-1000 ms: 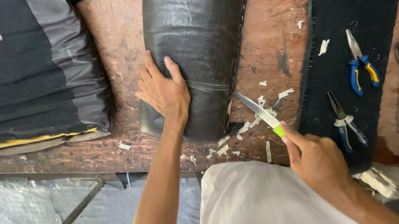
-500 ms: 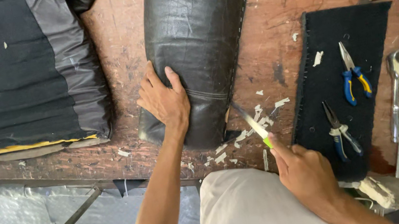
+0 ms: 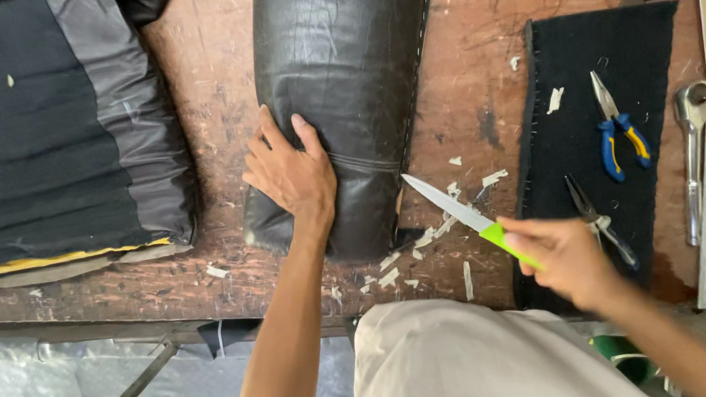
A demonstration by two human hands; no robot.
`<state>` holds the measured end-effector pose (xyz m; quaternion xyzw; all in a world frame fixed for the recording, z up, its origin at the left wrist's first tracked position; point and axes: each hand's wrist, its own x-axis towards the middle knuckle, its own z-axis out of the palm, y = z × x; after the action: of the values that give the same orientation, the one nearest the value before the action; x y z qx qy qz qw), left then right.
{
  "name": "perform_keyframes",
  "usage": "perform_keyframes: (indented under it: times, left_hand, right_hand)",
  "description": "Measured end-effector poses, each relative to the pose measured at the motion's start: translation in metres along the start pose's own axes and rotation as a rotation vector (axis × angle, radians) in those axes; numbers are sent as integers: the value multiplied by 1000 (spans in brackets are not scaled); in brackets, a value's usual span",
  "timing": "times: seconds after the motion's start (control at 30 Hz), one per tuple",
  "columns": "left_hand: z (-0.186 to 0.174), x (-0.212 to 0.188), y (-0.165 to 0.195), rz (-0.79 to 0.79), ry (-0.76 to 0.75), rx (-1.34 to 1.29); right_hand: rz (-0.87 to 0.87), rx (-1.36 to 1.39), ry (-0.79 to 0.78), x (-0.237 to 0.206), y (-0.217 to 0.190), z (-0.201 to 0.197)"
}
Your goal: The person uses a utility knife and a metal tool to cut and separate layers of a black upholstered cushion on a workbench. They slice along the edges, peel back the outer fabric, and continue cutting along the seam to remove the covering.
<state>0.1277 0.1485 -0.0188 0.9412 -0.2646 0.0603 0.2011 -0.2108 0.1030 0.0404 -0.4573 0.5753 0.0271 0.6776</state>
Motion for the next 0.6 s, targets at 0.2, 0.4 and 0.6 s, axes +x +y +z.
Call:
perform_keyframes:
  times: [0.2,0.4,0.6]
  left_hand:
    - [2,-3,-2,-9,-35,21]
    - [3,0,-1,3,-13,34]
    - [3,-1,-1,-2,-18,48]
  right_hand:
    - [-954,-894,248,18,7,-27]
    - [403,379,-243,45,14,-45]
    - [34,24,-189,61,44,-43]
